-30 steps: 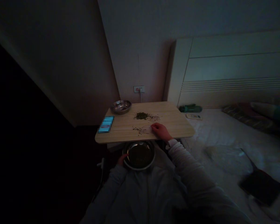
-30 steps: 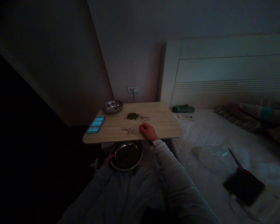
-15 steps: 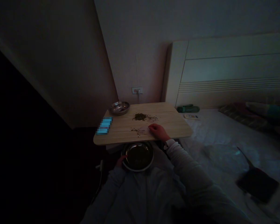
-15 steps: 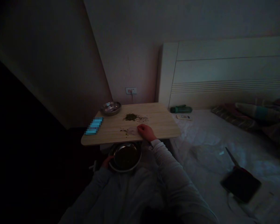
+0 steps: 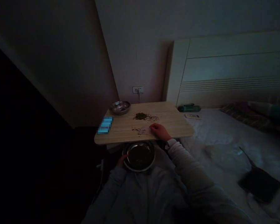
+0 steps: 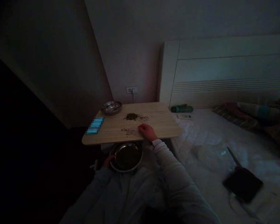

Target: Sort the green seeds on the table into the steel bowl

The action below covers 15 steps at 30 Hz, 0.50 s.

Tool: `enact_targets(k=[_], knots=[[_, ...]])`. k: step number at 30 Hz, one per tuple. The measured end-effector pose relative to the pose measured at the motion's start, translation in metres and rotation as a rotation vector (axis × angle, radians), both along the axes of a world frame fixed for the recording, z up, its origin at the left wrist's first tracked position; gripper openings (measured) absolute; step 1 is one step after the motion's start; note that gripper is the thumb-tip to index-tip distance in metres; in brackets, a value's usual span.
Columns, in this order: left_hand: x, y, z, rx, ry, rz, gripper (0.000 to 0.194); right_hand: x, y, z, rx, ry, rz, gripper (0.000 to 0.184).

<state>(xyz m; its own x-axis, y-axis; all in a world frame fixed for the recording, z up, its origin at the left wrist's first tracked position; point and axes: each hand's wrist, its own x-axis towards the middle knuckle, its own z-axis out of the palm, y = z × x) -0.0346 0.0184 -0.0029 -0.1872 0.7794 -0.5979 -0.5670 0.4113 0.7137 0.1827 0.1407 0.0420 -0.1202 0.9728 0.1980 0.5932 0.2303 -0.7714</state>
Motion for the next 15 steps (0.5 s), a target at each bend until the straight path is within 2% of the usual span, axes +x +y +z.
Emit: enact_targets(k=[8,11,15], knots=[[0.000,0.010,-0.011,-0.024,-0.025,-0.060,0.025,-0.001,0.003,0.000,-0.040,0.056,0.018,0.018],[0.001,0.008,-0.006,-0.071,0.008,-0.044,0.028,-0.001,0.004,-0.001,-0.024,0.053,0.025,0.018],[0.004,0.004,0.001,-0.083,0.035,0.061,0.033,-0.001,0.005,-0.003,-0.018,0.035,0.023,0.019]])
